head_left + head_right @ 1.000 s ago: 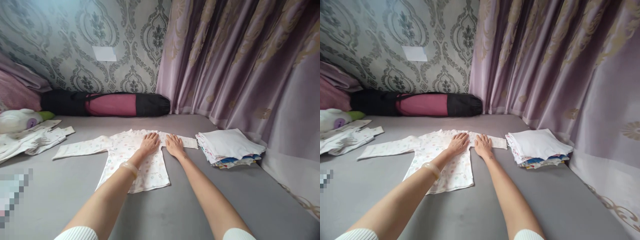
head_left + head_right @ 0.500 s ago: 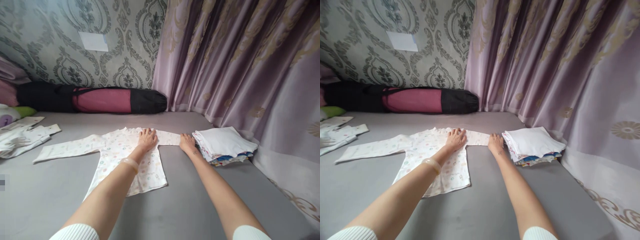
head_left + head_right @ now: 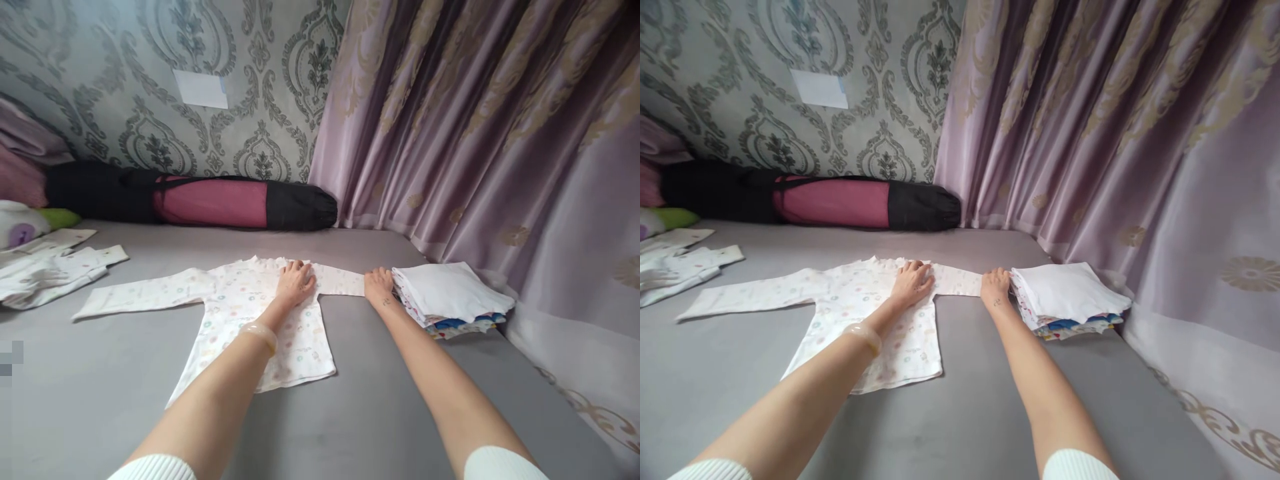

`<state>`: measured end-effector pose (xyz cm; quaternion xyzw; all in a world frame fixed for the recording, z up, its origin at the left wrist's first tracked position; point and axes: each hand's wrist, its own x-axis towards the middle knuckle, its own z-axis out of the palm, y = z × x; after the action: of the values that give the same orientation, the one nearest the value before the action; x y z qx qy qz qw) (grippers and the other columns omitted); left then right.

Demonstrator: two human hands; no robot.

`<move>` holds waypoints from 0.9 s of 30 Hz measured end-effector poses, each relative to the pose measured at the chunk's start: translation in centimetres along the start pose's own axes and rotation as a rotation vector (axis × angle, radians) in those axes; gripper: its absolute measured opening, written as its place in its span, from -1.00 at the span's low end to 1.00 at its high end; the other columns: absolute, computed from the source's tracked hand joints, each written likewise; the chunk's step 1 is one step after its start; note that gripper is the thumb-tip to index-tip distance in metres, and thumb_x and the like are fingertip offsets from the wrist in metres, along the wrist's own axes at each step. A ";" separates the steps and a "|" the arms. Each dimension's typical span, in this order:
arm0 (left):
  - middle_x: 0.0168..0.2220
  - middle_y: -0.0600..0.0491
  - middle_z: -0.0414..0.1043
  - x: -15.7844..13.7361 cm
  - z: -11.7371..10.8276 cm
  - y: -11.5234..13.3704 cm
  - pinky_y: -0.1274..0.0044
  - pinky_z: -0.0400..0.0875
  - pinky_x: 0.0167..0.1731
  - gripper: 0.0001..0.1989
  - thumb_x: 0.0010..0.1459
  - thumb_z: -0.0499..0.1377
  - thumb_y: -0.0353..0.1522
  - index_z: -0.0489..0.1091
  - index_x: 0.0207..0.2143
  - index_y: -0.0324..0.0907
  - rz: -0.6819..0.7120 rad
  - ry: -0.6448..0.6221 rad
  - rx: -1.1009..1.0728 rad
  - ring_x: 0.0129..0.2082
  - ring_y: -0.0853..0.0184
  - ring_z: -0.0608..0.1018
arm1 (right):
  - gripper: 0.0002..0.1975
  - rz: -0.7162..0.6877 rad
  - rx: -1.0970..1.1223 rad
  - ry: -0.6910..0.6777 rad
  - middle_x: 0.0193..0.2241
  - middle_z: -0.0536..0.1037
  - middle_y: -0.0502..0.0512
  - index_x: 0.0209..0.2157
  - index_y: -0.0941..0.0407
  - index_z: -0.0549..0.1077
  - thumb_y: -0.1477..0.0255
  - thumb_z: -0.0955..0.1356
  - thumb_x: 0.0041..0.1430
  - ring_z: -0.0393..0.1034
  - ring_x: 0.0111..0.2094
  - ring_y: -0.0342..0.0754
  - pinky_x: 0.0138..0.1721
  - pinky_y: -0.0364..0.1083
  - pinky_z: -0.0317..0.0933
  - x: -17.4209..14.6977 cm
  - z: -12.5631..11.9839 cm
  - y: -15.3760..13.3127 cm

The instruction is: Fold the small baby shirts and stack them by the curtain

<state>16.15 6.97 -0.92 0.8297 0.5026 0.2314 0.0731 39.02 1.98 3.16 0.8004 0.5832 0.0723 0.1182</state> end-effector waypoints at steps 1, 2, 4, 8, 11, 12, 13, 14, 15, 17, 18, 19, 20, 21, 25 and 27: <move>0.00 -0.11 0.38 0.0 0.0 -0.1 0.29 0.19 0.03 -0.66 0.21 0.05 -0.29 0.43 0.00 -0.14 -0.009 0.004 -0.028 0.03 0.08 0.34 | -0.57 0.002 -0.001 -0.003 -0.02 0.49 0.41 -0.06 0.27 0.53 0.66 0.12 0.23 0.26 0.05 0.17 0.00 0.06 -0.02 0.2 0.0 0.0; -0.01 -0.11 0.39 0.0 0.0 -0.1 0.31 0.20 0.03 -0.68 0.19 0.06 -0.32 0.45 -0.04 -0.14 -0.018 0.009 -0.053 0.03 0.10 0.35 | -0.57 0.004 -0.002 -0.006 -0.03 0.50 0.41 -0.07 0.26 0.54 0.66 0.13 0.22 0.27 0.05 0.17 0.00 0.07 -0.02 0.3 -0.1 0.0; -0.04 -0.10 0.40 0.0 0.1 -0.3 0.33 0.21 0.03 -0.71 0.15 0.07 -0.37 0.48 -0.11 -0.14 -0.031 0.018 -0.089 0.01 0.11 0.35 | -0.58 0.009 0.001 -0.009 -0.03 0.50 0.41 -0.08 0.25 0.54 0.66 0.14 0.21 0.26 0.05 0.17 0.01 0.08 -0.02 0.5 -0.2 0.0; -0.03 -0.09 0.41 0.1 0.3 -0.4 0.33 0.22 0.03 -0.70 0.12 0.08 -0.37 0.51 -0.13 -0.15 -0.037 0.026 -0.095 0.02 0.11 0.34 | -0.61 0.017 0.020 -0.008 0.00 0.48 0.41 -0.08 0.24 0.56 0.64 0.19 0.17 0.25 0.08 0.18 0.04 0.09 -0.01 0.5 -0.8 0.1; 0.00 -0.07 0.41 0.1 0.2 -0.3 0.32 0.21 0.04 -0.69 0.12 0.08 -0.36 0.51 -0.12 -0.13 -0.039 0.024 -0.086 0.03 0.11 0.34 | -0.64 0.029 0.055 -0.024 -0.01 0.49 0.42 -0.10 0.24 0.56 0.58 0.27 0.09 0.29 0.08 0.19 0.03 0.07 0.05 0.4 -1.6 0.2; 0.01 -0.07 0.40 0.1 0.1 -0.3 0.32 0.21 0.05 -0.69 0.13 0.08 -0.36 0.51 -0.11 -0.13 -0.040 0.019 -0.083 0.03 0.11 0.34 | -0.65 0.035 0.066 -0.036 -0.05 0.51 0.43 -0.11 0.24 0.57 0.55 0.29 0.07 0.33 0.05 0.18 0.01 0.06 0.09 0.3 -2.0 0.2; 0.01 -0.07 0.40 0.1 0.1 -0.2 0.31 0.21 0.05 -0.68 0.13 0.07 -0.35 0.51 -0.10 -0.13 -0.041 0.013 -0.079 0.03 0.10 0.33 | -0.64 0.045 0.087 -0.048 -0.09 0.54 0.42 -0.11 0.23 0.56 0.52 0.30 0.06 0.38 0.00 0.17 -0.03 0.04 0.13 0.3 -2.4 0.3; 0.02 -0.07 0.40 0.1 0.0 -0.2 0.31 0.21 0.05 -0.67 0.13 0.07 -0.35 0.50 -0.09 -0.14 -0.040 0.005 -0.075 0.04 0.10 0.33 | -0.64 0.058 0.127 -0.055 -0.12 0.56 0.41 -0.11 0.22 0.56 0.48 0.30 0.05 0.42 -0.05 0.16 -0.08 0.02 0.16 0.3 -2.7 0.4; 0.02 -0.08 0.39 0.1 -0.1 -0.2 0.30 0.21 0.05 -0.67 0.14 0.06 -0.35 0.50 -0.08 -0.14 -0.040 -0.003 -0.072 0.04 0.09 0.33 | -0.64 0.073 0.188 -0.050 -0.15 0.57 0.39 -0.11 0.20 0.56 0.45 0.30 0.05 0.45 -0.10 0.16 -0.13 0.01 0.18 0.3 -3.1 0.5; 0.02 -0.09 0.39 0.2 -0.2 -0.1 0.29 0.20 0.06 -0.65 0.14 0.06 -0.35 0.49 -0.06 -0.15 -0.043 -0.017 -0.068 0.05 0.08 0.32 | -0.66 0.095 0.372 -0.001 -0.21 0.59 0.30 -0.17 0.15 0.56 0.39 0.30 0.02 0.46 -0.18 0.14 -0.22 -0.02 0.20 0.4 -3.8 0.8; 0.02 -0.09 0.39 0.2 -0.2 -0.1 0.29 0.20 0.06 -0.65 0.14 0.06 -0.35 0.49 -0.05 -0.15 -0.045 -0.021 -0.065 0.05 0.07 0.31 | -0.70 0.096 0.491 0.035 -0.26 0.59 0.24 -0.24 0.13 0.56 0.37 0.30 -0.01 0.46 -0.21 0.12 -0.25 -0.04 0.19 0.4 -4.0 0.9; 0.02 -0.09 0.39 0.2 -0.2 -0.1 0.29 0.20 0.06 -0.64 0.14 0.06 -0.35 0.48 -0.05 -0.15 -0.047 -0.025 -0.062 0.06 0.07 0.31 | -0.75 0.090 0.624 0.074 -0.33 0.59 0.17 -0.32 0.12 0.55 0.36 0.31 -0.04 0.45 -0.26 0.08 -0.28 -0.06 0.19 0.4 -4.3 0.9; 0.03 -0.09 0.38 0.2 -0.2 -0.1 0.29 0.20 0.06 -0.64 0.14 0.06 -0.35 0.48 -0.04 -0.14 -0.048 -0.028 -0.060 0.06 0.07 0.31 | -0.80 0.085 0.765 0.110 -0.41 0.56 0.10 -0.40 0.11 0.52 0.36 0.31 -0.07 0.43 -0.31 0.04 -0.32 -0.08 0.18 0.5 -4.4 0.9; 0.03 -0.08 0.38 0.2 -0.2 -0.2 0.29 0.20 0.06 -0.64 0.14 0.06 -0.35 0.48 -0.04 -0.14 -0.049 -0.029 -0.058 0.05 0.07 0.31 | -0.84 0.090 0.921 0.137 -0.48 0.52 0.04 -0.47 0.10 0.49 0.35 0.31 -0.11 0.41 -0.36 0.00 -0.35 -0.11 0.17 0.5 -4.6 0.9; 0.03 -0.08 0.38 0.2 0.0 -0.3 0.28 0.20 0.05 -0.66 0.14 0.06 -0.36 0.48 -0.05 -0.11 -0.047 -0.027 -0.056 0.06 0.08 0.30 | -0.86 0.199 1.621 0.149 -0.65 0.40 -0.12 -0.54 0.09 0.42 0.37 0.37 -0.27 0.31 -0.52 -0.11 -0.47 -0.16 0.16 0.5 -5.2 0.1; 0.03 -0.07 0.37 0.2 0.2 -0.3 0.28 0.20 0.05 -0.66 0.15 0.06 -0.36 0.48 -0.06 -0.11 -0.045 -0.015 -0.059 0.06 0.08 0.30 | -0.84 0.242 1.902 0.116 -0.66 0.39 -0.13 -0.54 0.08 0.40 0.39 0.39 -0.29 0.30 -0.55 -0.12 -0.50 -0.16 0.18 0.5 -5.5 -0.3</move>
<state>16.03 7.32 -1.12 0.8173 0.5138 0.2380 0.1066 37.47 3.15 8.37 0.6113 0.3160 -0.3801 -0.6181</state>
